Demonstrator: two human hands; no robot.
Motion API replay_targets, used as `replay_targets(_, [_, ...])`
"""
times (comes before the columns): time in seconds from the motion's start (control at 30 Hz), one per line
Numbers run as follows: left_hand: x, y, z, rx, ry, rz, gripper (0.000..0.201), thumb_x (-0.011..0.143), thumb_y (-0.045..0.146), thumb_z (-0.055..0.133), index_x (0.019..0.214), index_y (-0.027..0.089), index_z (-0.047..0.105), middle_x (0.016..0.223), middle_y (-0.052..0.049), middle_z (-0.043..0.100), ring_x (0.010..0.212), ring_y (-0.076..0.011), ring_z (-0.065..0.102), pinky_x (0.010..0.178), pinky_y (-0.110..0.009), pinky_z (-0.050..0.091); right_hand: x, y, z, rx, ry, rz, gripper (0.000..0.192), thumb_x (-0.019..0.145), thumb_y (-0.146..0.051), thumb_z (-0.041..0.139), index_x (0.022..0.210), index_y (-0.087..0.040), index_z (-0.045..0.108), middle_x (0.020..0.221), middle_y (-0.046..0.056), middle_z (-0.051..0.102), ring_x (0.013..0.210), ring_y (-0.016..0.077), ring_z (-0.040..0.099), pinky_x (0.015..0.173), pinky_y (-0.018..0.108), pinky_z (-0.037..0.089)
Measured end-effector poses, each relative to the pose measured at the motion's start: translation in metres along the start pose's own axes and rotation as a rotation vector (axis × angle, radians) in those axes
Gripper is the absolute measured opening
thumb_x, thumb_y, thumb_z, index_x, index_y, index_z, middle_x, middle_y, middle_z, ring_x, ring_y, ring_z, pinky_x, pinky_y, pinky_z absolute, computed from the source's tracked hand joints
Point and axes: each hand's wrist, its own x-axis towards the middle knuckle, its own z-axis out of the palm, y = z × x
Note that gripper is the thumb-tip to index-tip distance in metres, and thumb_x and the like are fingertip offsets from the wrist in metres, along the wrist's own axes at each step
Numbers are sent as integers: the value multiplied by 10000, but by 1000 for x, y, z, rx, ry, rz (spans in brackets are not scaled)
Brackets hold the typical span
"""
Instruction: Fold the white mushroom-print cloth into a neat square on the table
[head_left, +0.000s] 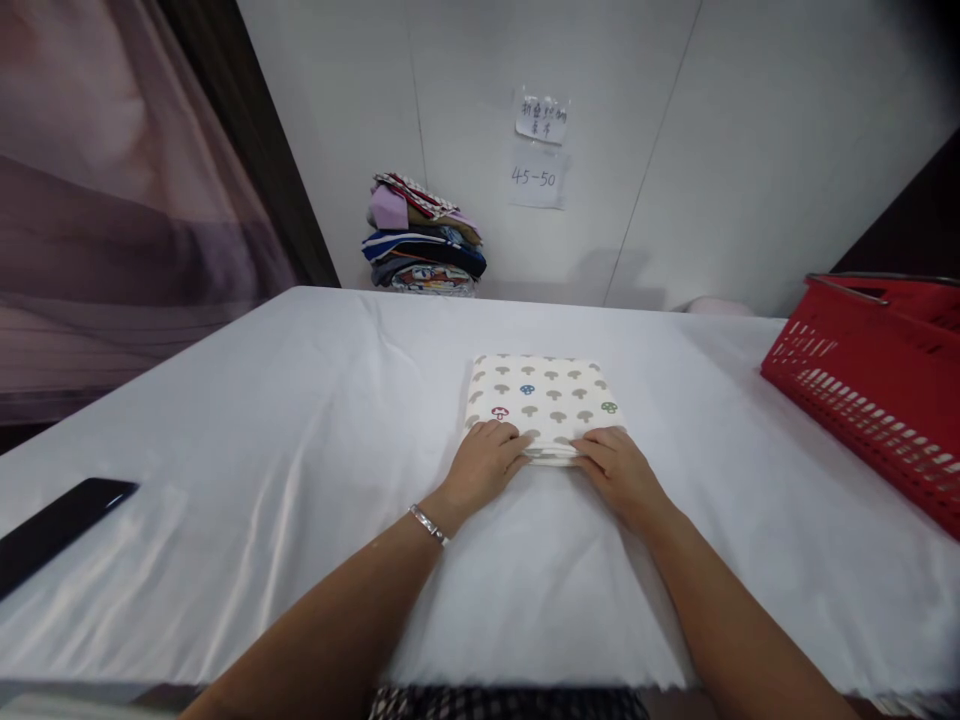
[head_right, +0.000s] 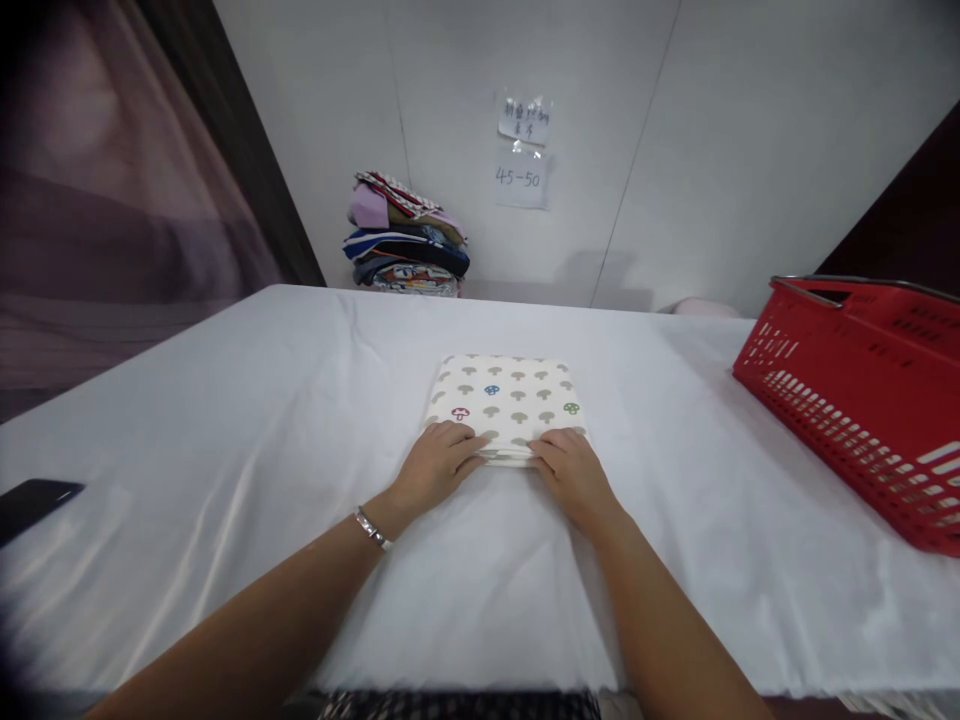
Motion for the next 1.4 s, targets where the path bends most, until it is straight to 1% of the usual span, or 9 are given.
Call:
replay_targets(0.1, [0,-1,0,2,18,-9,240,912,309,488,1110,229,599,941,-43,609,872,-183,528,772,-345,385,0,0,1,-19,-4,-11,219,889,-201,485,1047,-219,636,962,68,620,893,215,545,801,406,463])
replay_targets(0.23, [1,-1,0,30,15,21,284,899,303,509,1167,225,565,979,-55,605,907,-194,529,773,-354,386,0,0,2,-53,-15,-35,240,890,-190,466,1069,-219,623,984,73,616,915,223,546,807,414,460])
replay_targets(0.47, [2,1,-2,61,39,37,259,911,267,483,1153,226,565,937,-40,617,868,-180,531,739,-334,384,-2,0,3,-42,106,-61,309,888,-121,419,1124,-211,596,1000,89,623,909,228,550,772,400,471])
replay_targets(0.67, [2,1,-2,66,41,48,230,903,205,477,1105,215,584,911,-38,625,846,-176,537,738,-331,377,-4,3,6,-57,80,-70,303,878,-97,411,1093,-186,605,993,90,624,896,223,543,779,398,466])
replay_targets(0.93, [2,4,-2,69,-30,12,259,891,292,524,1130,205,574,961,-52,622,889,-198,529,763,-345,377,-3,3,4,-42,1,-31,281,899,-191,432,1131,-211,589,1038,84,612,934,230,535,817,413,449])
replay_targets(1.03, [3,5,-4,85,-50,1,236,904,250,489,1118,213,582,955,-48,623,889,-197,527,759,-344,366,-4,2,2,-48,7,-33,283,896,-197,433,1130,-212,592,1044,88,609,950,239,532,835,419,437])
replay_targets(1.2, [5,6,-4,100,-80,-16,218,910,236,463,1077,212,602,963,-52,623,896,-197,525,763,-344,353,-7,2,1,-26,78,-18,290,902,-170,401,1099,-205,611,1019,93,614,938,241,523,813,409,442])
replay_targets(1.33, [4,6,-3,89,-89,-16,213,918,244,449,1056,214,608,949,-50,618,902,-195,521,772,-342,352,-7,2,1,-23,26,-29,279,890,-183,422,1081,-218,622,1011,87,618,910,242,535,808,423,435])
replay_targets(1.4, [2,6,-2,65,-73,-12,234,916,273,458,1101,216,591,979,-54,612,923,-197,519,786,-342,358,-8,1,0,-15,11,-31,277,871,-190,453,1092,-222,616,1024,83,613,923,243,536,818,421,429])
